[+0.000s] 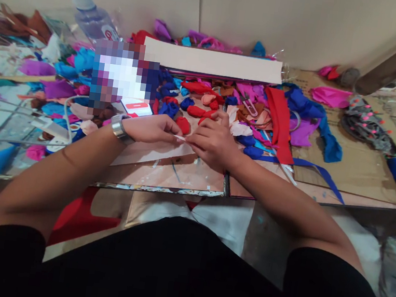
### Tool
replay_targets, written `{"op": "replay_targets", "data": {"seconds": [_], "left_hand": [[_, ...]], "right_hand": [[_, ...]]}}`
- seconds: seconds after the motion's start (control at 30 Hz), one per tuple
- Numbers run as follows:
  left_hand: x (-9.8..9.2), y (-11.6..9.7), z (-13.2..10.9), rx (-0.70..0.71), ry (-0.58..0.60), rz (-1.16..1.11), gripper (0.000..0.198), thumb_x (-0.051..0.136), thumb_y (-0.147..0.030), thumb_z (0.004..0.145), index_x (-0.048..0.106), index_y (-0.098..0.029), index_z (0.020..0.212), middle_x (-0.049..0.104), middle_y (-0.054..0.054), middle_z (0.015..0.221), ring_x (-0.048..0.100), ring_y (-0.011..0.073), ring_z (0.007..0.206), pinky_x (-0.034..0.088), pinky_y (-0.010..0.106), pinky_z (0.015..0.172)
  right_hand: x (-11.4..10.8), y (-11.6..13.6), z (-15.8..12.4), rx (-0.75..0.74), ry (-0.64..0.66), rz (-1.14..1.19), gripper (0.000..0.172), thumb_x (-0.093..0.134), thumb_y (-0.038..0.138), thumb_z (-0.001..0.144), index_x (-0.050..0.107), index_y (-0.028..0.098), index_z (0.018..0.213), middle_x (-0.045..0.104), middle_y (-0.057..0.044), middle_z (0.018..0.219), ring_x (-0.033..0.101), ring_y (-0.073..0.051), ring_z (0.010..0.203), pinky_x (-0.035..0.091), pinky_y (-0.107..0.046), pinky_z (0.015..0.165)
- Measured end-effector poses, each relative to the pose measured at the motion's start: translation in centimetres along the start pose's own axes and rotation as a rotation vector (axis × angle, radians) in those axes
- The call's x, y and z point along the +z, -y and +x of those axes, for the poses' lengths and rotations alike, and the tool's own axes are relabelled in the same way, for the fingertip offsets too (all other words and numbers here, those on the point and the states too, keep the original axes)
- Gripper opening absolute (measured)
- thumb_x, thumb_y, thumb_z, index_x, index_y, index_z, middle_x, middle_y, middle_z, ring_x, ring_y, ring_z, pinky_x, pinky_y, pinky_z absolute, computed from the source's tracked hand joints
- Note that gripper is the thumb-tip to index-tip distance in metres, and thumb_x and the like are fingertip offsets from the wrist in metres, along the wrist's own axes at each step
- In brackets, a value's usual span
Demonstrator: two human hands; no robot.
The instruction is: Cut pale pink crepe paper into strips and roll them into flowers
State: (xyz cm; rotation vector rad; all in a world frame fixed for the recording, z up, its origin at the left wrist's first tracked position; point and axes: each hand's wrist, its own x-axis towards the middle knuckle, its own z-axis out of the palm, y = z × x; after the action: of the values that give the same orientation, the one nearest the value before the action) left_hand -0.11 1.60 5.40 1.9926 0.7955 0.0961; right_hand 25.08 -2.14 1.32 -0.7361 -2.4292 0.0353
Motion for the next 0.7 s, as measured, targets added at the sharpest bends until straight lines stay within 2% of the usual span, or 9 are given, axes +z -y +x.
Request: {"op": "replay_targets", "data": {"seconds": [0.13,0.33,0.5,0.7], "left_hand": [[-0.07,-0.16,-0.06,-0.017,-0.045,-0.009,0.045,0.060,-0.054,0.093,0.065,-0.015,0.070,0.044,-0.003,0.061,0.034,0.0098,0.056,0.027,0.028,0.057],[0.26,0.31,0.21,-0.007,-0.101,0.020,0.035,0.062,-0.046,0.089,0.073,-0.014,0.081,0.055,-0.001,0.065,0.041,0.0102,0.059,0.032,0.025,0.059],[0.34,0.30,0.26,0.010,-0.124,0.016,0.035,0.061,-0.045,0.090,0.075,-0.013,0.086,0.062,-0.001,0.071,0.048,0.0107,0.063,0.037,0.025,0.064],[0.48,-0.07,0.17,0.048,-0.134,0.039,0.036,0.061,-0.044,0.092,0.074,-0.012,0.083,0.059,-0.002,0.069,0.048,0.0105,0.065,0.038,0.024,0.065]], "right_hand": [[-0.29,0.33,-0.10,0.043,0.070,0.004,0.022,0.056,0.033,0.105,0.078,0.032,0.107,0.080,-0.002,0.101,0.061,-0.023,0.102,0.028,-0.057,0.115],[0.16,0.06,0.11,0.002,-0.063,-0.037,0.018,0.061,0.037,0.103,0.078,0.030,0.104,0.079,0.000,0.093,0.065,-0.021,0.093,0.033,-0.058,0.111],[0.23,0.06,0.20,-0.006,-0.076,-0.066,0.018,0.060,0.037,0.104,0.077,0.031,0.103,0.079,0.001,0.092,0.067,-0.020,0.091,0.034,-0.057,0.113],[0.36,0.04,0.04,0.035,-0.048,-0.063,0.020,0.058,0.037,0.104,0.076,0.029,0.101,0.077,0.000,0.093,0.065,-0.021,0.092,0.032,-0.057,0.113]]}}
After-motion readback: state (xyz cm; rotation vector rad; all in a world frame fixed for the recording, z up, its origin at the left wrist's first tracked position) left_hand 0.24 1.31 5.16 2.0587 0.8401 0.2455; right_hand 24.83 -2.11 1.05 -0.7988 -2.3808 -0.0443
